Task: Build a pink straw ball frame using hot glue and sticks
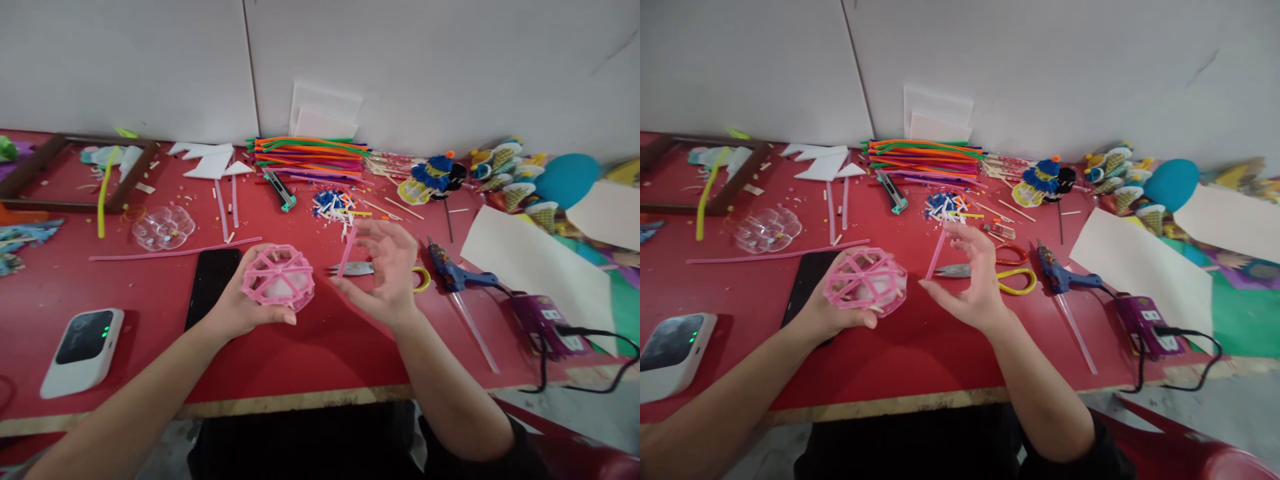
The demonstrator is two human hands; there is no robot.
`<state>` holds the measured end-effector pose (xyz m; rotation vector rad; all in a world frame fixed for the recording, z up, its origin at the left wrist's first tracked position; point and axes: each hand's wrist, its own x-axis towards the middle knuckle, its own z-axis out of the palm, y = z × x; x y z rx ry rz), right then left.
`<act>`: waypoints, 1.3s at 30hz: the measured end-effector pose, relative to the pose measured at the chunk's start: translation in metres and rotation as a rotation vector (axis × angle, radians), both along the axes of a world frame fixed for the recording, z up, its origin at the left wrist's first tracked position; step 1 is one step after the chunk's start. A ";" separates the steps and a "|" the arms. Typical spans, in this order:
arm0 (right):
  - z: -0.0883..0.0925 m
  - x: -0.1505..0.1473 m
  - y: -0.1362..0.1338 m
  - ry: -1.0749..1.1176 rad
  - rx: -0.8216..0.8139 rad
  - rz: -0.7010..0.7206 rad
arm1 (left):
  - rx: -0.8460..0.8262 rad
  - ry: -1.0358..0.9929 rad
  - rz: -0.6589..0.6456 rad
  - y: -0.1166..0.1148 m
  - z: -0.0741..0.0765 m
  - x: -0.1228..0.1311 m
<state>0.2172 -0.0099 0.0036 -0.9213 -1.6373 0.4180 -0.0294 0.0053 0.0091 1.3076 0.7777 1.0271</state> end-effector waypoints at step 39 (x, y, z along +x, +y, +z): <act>0.022 -0.012 -0.018 -0.058 -0.214 0.405 | 0.280 0.260 -0.136 -0.005 -0.001 0.008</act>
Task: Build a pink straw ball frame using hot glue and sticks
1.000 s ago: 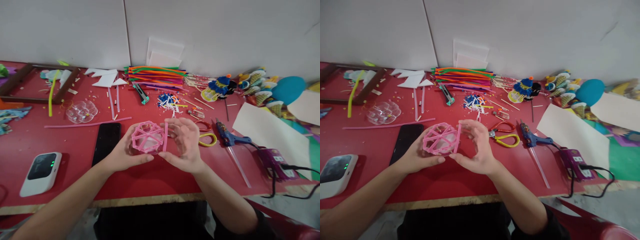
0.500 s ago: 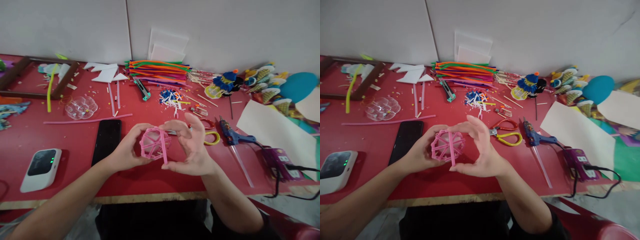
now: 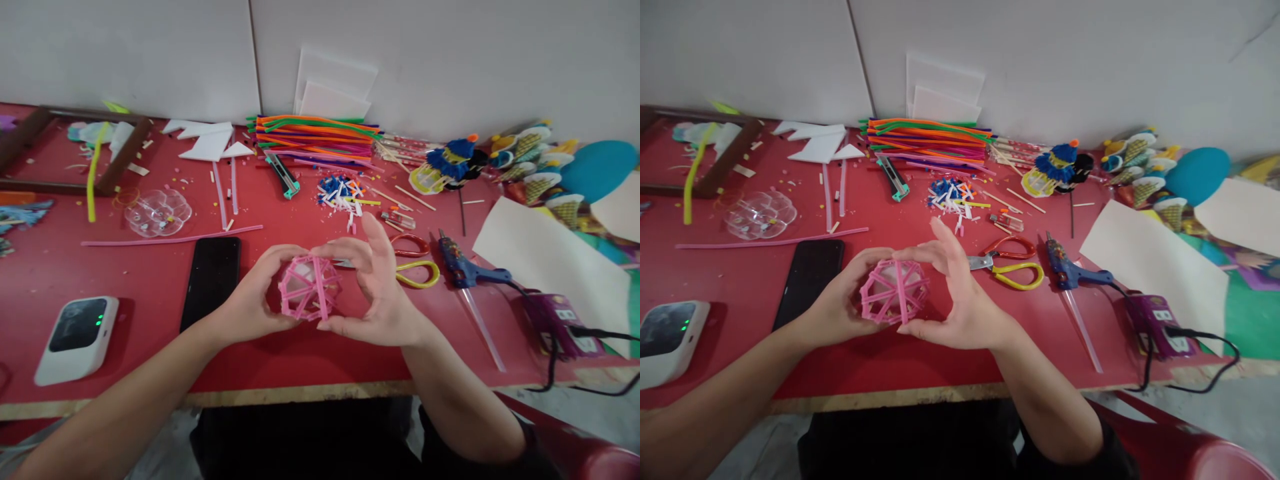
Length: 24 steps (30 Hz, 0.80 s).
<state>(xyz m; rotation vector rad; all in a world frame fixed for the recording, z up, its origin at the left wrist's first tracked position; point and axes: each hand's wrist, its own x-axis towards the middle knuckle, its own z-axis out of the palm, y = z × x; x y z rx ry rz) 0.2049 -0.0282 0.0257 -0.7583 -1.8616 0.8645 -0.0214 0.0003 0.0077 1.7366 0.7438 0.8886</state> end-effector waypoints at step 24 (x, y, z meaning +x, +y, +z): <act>-0.004 0.002 0.001 -0.074 0.006 0.016 | 0.106 0.085 -0.021 0.000 -0.002 -0.002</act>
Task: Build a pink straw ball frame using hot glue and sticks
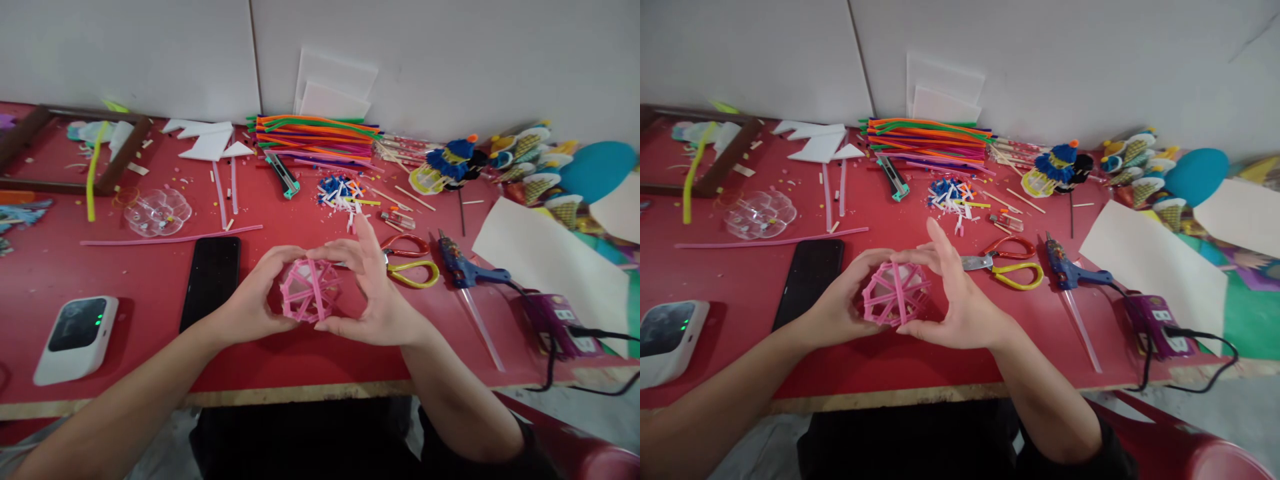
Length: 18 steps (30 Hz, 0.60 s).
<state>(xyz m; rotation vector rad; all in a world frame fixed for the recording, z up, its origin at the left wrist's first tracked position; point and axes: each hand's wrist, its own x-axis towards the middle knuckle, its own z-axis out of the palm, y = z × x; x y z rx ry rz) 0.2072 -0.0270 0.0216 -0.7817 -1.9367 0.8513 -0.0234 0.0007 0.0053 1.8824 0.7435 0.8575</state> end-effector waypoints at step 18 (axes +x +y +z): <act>0.000 0.003 -0.001 -0.081 0.066 -0.019 | -0.049 0.013 0.019 -0.002 0.005 0.000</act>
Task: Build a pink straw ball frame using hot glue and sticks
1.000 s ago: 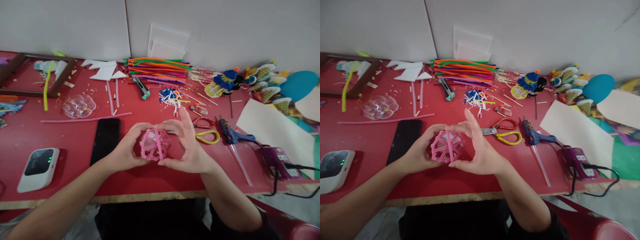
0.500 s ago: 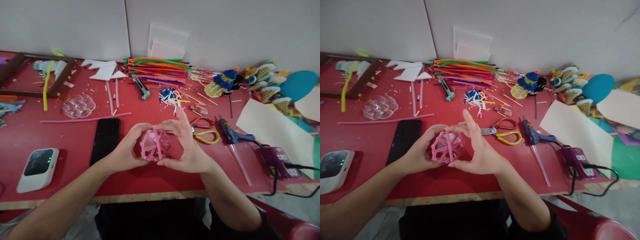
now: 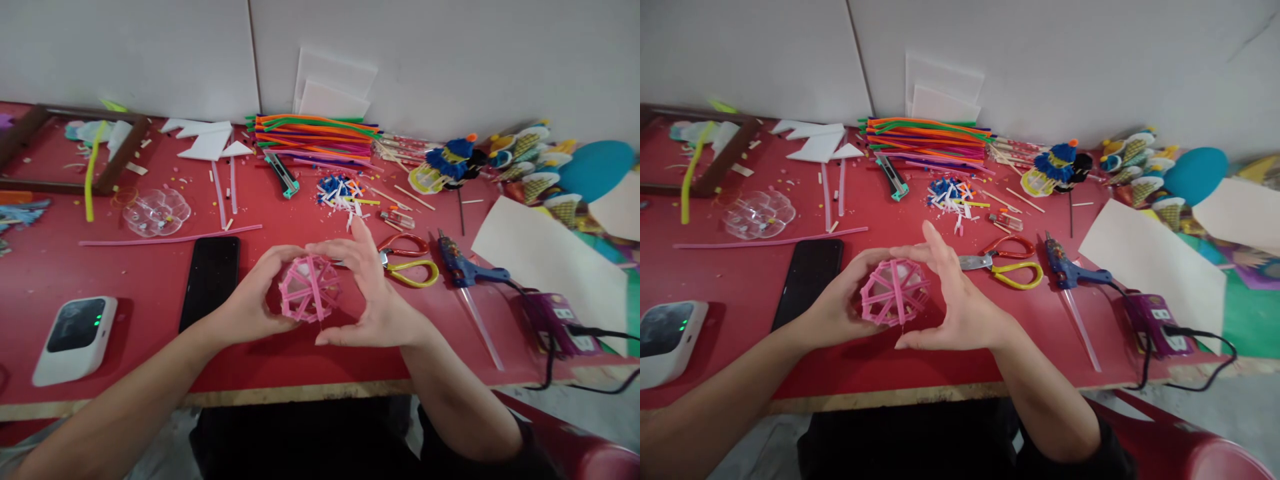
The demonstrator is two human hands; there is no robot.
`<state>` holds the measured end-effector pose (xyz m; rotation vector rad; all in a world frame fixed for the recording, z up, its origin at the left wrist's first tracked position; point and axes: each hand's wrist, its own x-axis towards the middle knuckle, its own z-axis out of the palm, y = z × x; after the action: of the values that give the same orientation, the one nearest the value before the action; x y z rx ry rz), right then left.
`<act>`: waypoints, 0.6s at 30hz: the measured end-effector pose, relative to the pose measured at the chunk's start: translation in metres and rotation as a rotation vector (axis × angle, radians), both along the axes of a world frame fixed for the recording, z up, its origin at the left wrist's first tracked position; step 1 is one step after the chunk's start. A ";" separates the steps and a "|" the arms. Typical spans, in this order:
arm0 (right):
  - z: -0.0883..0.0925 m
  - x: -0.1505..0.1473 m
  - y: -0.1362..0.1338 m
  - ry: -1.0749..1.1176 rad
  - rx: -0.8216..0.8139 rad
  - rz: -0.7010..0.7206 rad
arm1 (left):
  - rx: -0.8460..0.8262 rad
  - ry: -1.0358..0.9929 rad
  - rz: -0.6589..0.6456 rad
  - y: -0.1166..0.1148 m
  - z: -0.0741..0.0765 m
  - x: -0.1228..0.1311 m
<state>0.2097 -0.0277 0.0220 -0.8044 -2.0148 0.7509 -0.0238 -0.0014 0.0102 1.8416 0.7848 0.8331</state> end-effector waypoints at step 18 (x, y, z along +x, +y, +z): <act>0.001 -0.005 0.000 0.290 -0.135 -0.455 | -0.118 -0.111 0.124 -0.001 -0.004 0.003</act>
<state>0.2043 -0.0276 0.0230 -1.1139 -1.4631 0.6935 -0.0205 -0.0022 0.0066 1.6414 0.8662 0.9393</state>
